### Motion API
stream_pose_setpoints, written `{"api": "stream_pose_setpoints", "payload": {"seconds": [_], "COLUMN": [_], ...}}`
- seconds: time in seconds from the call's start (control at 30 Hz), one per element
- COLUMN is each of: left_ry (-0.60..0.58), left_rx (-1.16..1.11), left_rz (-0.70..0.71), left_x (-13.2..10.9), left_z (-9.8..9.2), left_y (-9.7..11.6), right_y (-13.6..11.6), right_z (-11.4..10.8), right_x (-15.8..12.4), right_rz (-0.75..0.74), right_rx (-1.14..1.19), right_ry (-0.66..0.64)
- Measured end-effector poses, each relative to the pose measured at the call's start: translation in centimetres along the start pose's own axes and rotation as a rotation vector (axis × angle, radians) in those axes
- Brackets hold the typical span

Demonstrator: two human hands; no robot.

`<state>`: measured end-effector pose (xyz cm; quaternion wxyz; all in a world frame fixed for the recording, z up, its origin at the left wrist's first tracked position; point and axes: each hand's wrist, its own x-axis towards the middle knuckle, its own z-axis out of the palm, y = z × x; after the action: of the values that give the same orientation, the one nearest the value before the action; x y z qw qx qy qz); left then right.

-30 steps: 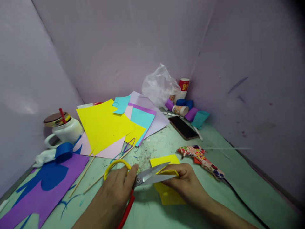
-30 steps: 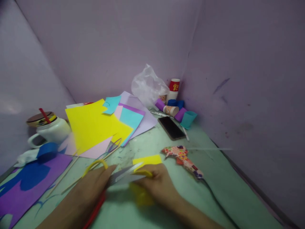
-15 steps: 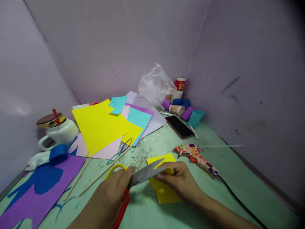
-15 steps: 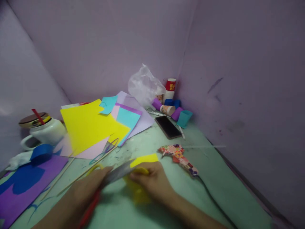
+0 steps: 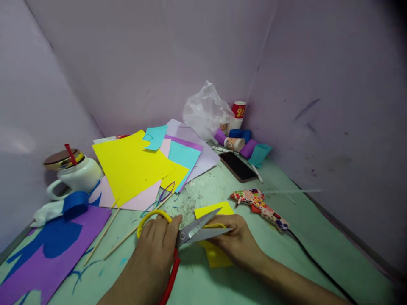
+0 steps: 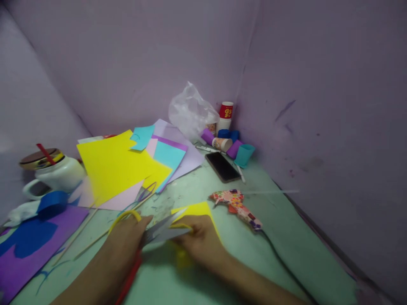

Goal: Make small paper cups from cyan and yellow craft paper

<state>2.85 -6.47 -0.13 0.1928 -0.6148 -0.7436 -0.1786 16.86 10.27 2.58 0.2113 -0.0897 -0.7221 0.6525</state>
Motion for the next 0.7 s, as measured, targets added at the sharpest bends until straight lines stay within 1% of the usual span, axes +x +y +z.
{"api": "stream_pose_setpoints", "payload": {"seconds": [0.07, 0.17, 0.37, 0.47, 0.63, 0.7], "left_ry": [-0.035, -0.048, -0.091, -0.087, -0.128, -0.140], "left_rx": [0.030, 0.020, 0.025, 0.004, -0.007, 0.001], "left_rz": [0.009, -0.007, 0.039, 0.071, 0.032, 0.051], "left_x": [0.1, 0.1, 0.0, 0.2, 0.7, 0.6], "left_z": [-0.6, -0.9, -1.4, -1.9, -2.3, -2.2], "left_y": [0.4, 0.7, 0.4, 0.4, 0.5, 0.4], "right_y": [0.2, 0.6, 1.1, 1.0, 0.9, 1.0], "right_z": [-0.1, -0.1, 0.0, 0.0, 0.1, 0.1], "right_x": [-0.1, -0.4, -0.7, -0.6, -0.4, -0.4], "right_rz": [-0.081, -0.166, -0.219, -0.258, -0.317, -0.314], "right_rx": [-0.024, -0.064, -0.099, -0.132, -0.147, -0.148], "right_ry": [-0.003, 0.032, 0.086, 0.076, 0.078, 0.068]}}
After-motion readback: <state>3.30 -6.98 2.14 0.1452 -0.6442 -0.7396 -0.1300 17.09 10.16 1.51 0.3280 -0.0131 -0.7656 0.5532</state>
